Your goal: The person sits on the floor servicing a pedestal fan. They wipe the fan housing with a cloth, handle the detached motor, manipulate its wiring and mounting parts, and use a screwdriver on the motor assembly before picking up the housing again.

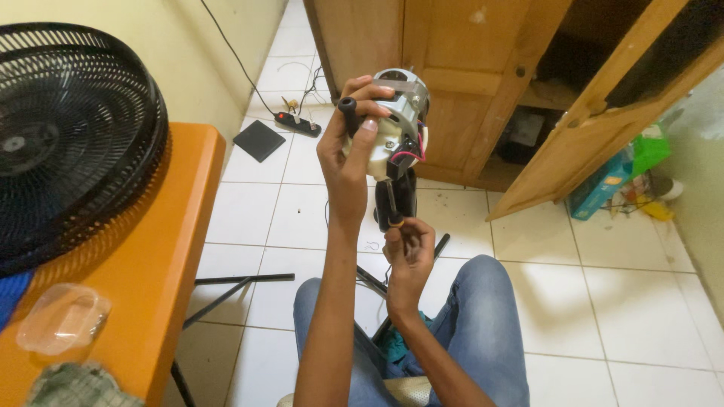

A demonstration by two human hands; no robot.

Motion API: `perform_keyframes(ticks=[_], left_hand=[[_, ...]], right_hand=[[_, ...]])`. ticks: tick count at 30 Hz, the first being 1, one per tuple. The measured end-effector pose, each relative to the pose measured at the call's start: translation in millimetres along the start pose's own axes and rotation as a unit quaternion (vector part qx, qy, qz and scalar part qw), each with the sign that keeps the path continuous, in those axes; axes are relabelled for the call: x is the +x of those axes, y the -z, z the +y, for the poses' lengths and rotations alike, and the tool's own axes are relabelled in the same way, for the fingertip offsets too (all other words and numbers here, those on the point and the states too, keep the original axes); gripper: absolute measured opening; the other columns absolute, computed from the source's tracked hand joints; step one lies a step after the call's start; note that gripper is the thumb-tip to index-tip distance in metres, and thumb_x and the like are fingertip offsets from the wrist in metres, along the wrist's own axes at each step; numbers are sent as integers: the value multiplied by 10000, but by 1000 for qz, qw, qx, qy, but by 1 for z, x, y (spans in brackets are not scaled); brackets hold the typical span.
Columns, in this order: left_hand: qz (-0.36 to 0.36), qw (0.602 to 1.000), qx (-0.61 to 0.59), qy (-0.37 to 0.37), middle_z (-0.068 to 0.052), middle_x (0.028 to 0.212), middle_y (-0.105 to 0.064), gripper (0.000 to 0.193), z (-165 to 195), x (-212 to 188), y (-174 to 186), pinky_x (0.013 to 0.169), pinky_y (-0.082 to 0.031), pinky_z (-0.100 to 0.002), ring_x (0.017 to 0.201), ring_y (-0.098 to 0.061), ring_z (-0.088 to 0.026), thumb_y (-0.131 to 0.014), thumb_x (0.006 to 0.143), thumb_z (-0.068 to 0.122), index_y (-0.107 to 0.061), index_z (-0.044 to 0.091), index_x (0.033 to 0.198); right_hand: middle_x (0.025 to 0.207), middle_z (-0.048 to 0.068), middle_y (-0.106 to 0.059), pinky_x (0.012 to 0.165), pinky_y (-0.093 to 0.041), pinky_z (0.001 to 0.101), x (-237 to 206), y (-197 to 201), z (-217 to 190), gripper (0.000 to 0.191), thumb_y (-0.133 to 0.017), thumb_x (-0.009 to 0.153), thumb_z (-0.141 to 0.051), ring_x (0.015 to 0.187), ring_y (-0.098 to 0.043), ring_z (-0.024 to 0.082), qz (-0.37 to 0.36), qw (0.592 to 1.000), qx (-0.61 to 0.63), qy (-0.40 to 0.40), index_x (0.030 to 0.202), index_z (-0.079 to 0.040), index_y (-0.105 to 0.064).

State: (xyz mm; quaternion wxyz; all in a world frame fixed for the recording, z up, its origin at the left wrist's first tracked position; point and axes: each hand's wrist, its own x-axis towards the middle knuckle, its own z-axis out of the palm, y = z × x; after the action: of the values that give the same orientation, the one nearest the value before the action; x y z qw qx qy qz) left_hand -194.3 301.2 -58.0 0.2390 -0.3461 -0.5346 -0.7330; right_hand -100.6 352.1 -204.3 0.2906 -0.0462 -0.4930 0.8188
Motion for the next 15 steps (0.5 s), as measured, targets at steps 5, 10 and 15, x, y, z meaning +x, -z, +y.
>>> perform_keyframes(ticks=[5, 10, 15], left_hand=[[-2, 1000, -3, 2, -73, 1188, -710, 132, 1, -1, 0, 1251, -349, -411, 1434, -467, -233, -543, 1054, 54, -673, 34, 1064], [2, 1000, -4, 11, -70, 1188, -707, 136, 4, -3, 1, 1239, -363, -408, 1435, -466, -231, -539, 1058, 55, -674, 37, 1062], [-1, 1000, 11, 9, -73, 1193, -712, 142, 6, -1, 0, 1245, -365, -409, 1440, -469, -228, -539, 1061, 71, -677, 38, 1062]], right_hand=[[874, 53, -626, 558, -414, 252, -2, -1, -1, 211, -687, 1000, -141, 674, -519, 93, -12, 1000, -4, 0, 1114, -6, -572], [776, 48, -600, 534, -396, 249, 0, 1, -5, 212, -623, 1027, -209, 625, -499, 94, -47, 998, 13, -42, 1049, 2, -621], [709, 27, -546, 497, -327, 241, -3, 1, -7, 492, -420, 1101, -421, 574, -442, 88, -92, 991, 27, -89, 972, 4, -631]])
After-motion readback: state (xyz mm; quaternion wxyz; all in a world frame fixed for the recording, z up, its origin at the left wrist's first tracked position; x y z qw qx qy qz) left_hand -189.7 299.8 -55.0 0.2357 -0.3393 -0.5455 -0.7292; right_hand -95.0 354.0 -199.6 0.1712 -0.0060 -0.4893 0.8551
